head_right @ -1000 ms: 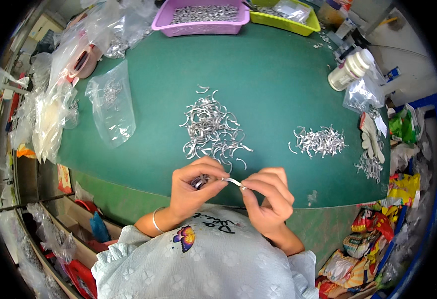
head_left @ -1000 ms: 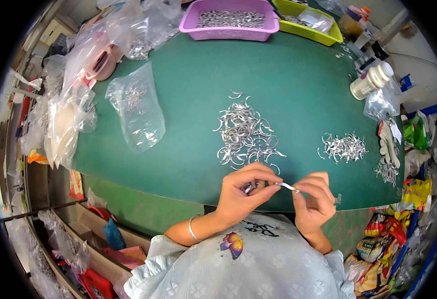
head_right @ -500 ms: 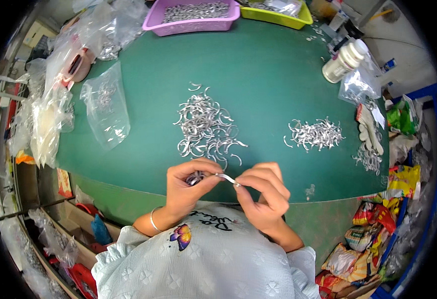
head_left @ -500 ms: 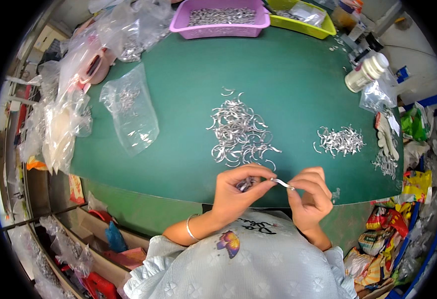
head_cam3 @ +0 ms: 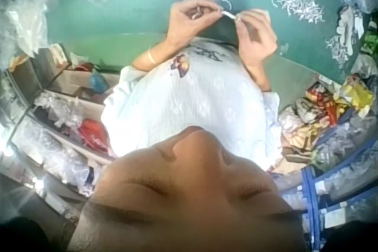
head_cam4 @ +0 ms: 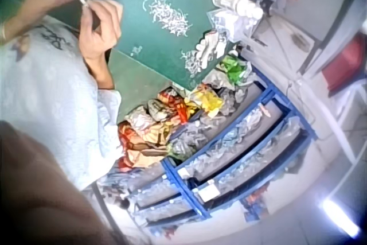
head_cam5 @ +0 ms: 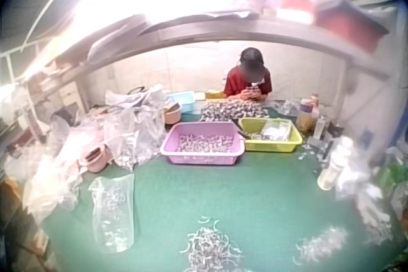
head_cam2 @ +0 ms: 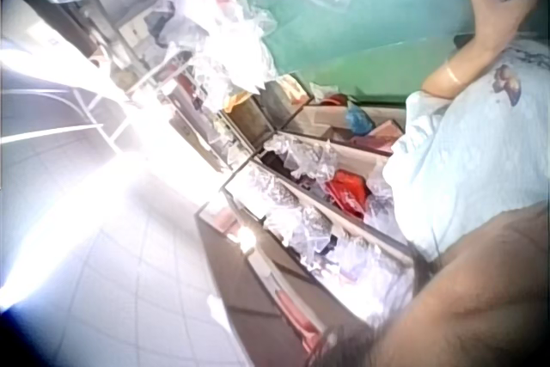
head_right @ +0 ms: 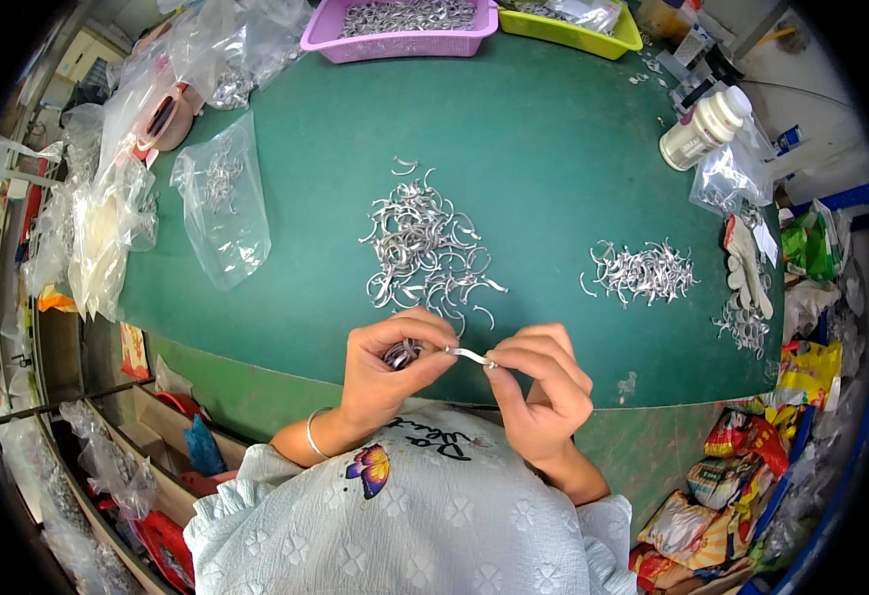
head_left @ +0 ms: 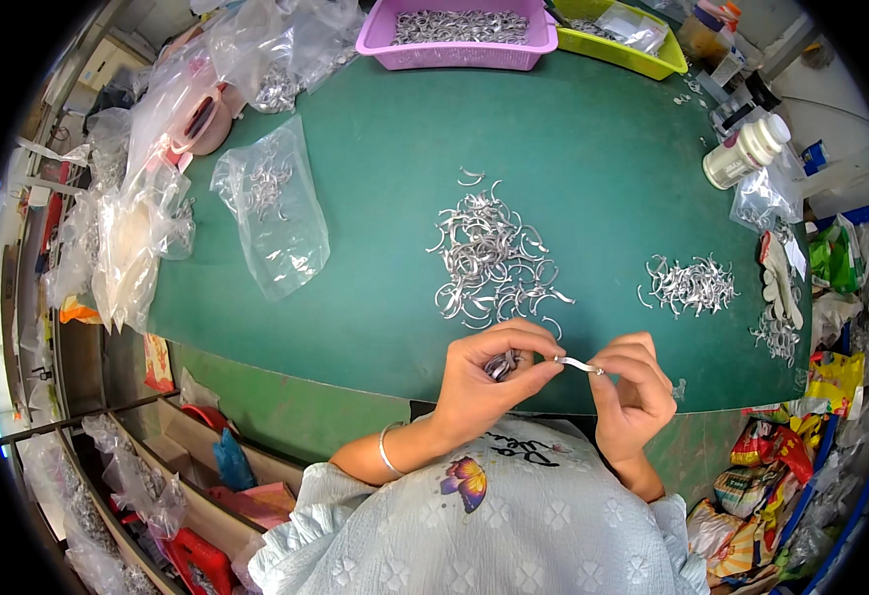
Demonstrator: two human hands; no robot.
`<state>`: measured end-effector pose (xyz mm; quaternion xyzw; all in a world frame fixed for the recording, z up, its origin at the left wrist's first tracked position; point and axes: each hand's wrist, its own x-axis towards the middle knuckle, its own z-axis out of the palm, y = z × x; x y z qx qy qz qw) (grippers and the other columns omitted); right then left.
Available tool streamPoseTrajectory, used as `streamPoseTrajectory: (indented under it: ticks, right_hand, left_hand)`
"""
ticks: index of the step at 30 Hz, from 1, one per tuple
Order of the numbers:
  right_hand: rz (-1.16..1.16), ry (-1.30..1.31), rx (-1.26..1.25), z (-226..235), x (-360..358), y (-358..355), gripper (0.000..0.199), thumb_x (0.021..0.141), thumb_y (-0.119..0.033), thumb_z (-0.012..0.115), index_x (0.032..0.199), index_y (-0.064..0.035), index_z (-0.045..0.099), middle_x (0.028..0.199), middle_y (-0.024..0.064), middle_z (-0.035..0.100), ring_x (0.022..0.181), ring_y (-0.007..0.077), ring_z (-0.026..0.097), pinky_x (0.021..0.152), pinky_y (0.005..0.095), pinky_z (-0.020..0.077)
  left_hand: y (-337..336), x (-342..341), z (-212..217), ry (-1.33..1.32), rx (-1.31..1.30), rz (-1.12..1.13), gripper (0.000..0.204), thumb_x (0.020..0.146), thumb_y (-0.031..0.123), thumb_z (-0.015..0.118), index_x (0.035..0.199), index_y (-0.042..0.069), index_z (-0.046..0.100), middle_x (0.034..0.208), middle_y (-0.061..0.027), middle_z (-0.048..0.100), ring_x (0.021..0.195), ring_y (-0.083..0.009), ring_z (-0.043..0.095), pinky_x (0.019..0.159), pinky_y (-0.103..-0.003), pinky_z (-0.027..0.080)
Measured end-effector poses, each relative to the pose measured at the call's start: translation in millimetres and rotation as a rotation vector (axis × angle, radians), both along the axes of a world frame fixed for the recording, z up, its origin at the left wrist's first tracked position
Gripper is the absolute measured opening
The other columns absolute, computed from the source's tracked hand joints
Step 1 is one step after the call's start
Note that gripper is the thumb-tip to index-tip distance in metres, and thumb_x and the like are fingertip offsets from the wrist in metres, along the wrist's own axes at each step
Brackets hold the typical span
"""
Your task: The person joins small metal clips together by hand, picking them from a pile on the workbench and placing joined pieces aside.
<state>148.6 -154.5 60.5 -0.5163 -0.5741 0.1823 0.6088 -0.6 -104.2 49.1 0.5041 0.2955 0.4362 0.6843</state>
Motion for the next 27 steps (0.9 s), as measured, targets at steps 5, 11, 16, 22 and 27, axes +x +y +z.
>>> streamPoseTrajectory:
  ticks: [5, 11, 16, 22, 27]
  right_hand:
    - [0.011, -0.056, 0.038, 3, -1, -1, 0.02, 0.058, 0.013, 0.065, 0.075, 0.0031, 0.06, 0.07, 0.0105, 0.06, 0.065, 0.022, 0.053, 0.058, 0.0294, 0.0413]
    - [0.014, -0.012, 0.013, 2, -2, -1, 0.02, 0.058, 0.013, 0.064, 0.075, 0.0035, 0.06, 0.07, 0.0109, 0.06, 0.066, 0.022, 0.053, 0.059, 0.0293, 0.0413]
    - [0.03, 0.119, -0.071, -1, -2, -1, 0.016, 0.063, 0.012, 0.063, 0.077, 0.0045, 0.06, 0.072, 0.0122, 0.06, 0.07, 0.0219, 0.053, 0.063, 0.029, 0.041]
    - [0.09, 0.25, -0.162, -4, -1, -1, 0.009, 0.071, 0.009, 0.06, 0.079, 0.0053, 0.059, 0.075, 0.0126, 0.06, 0.073, 0.0214, 0.053, 0.066, 0.0288, 0.0415]
    - [0.136, 0.329, -0.185, -6, -2, -1, 0.009, 0.073, 0.008, 0.06, 0.081, 0.0053, 0.058, 0.077, 0.0126, 0.06, 0.074, 0.0212, 0.053, 0.066, 0.0291, 0.0417]
  left_hand:
    - [0, -1, 6, 0.054, -0.062, -0.016, 0.012, 0.073, -0.008, 0.062, 0.084, -0.003, 0.062, 0.087, -0.0094, 0.059, 0.071, -0.0081, 0.049, 0.061, -0.02, 0.038]
    - [-1, -1, 2, 0.001, -0.021, 0.008, 0.012, 0.073, -0.006, 0.064, 0.085, -0.001, 0.064, 0.087, -0.0044, 0.06, 0.059, -0.0014, 0.04, 0.05, -0.017, 0.031]
    - [0, -2, 2, 0.02, 0.027, 0.015, 0.014, 0.072, -0.006, 0.065, 0.084, 0.0, 0.064, 0.085, -0.0035, 0.058, 0.055, -0.0008, 0.037, 0.047, -0.017, 0.028]
    - [-3, -3, 7, 0.018, 0.084, 0.047, 0.015, 0.069, -0.007, 0.065, 0.083, 0.0, 0.064, 0.084, -0.0032, 0.058, 0.051, -0.0004, 0.034, 0.045, -0.017, 0.025]
    - [-3, -4, 9, 0.042, 0.149, 0.067, 0.015, 0.069, -0.007, 0.065, 0.082, 0.001, 0.065, 0.084, -0.0049, 0.059, 0.05, -0.0006, 0.035, 0.044, -0.017, 0.026]
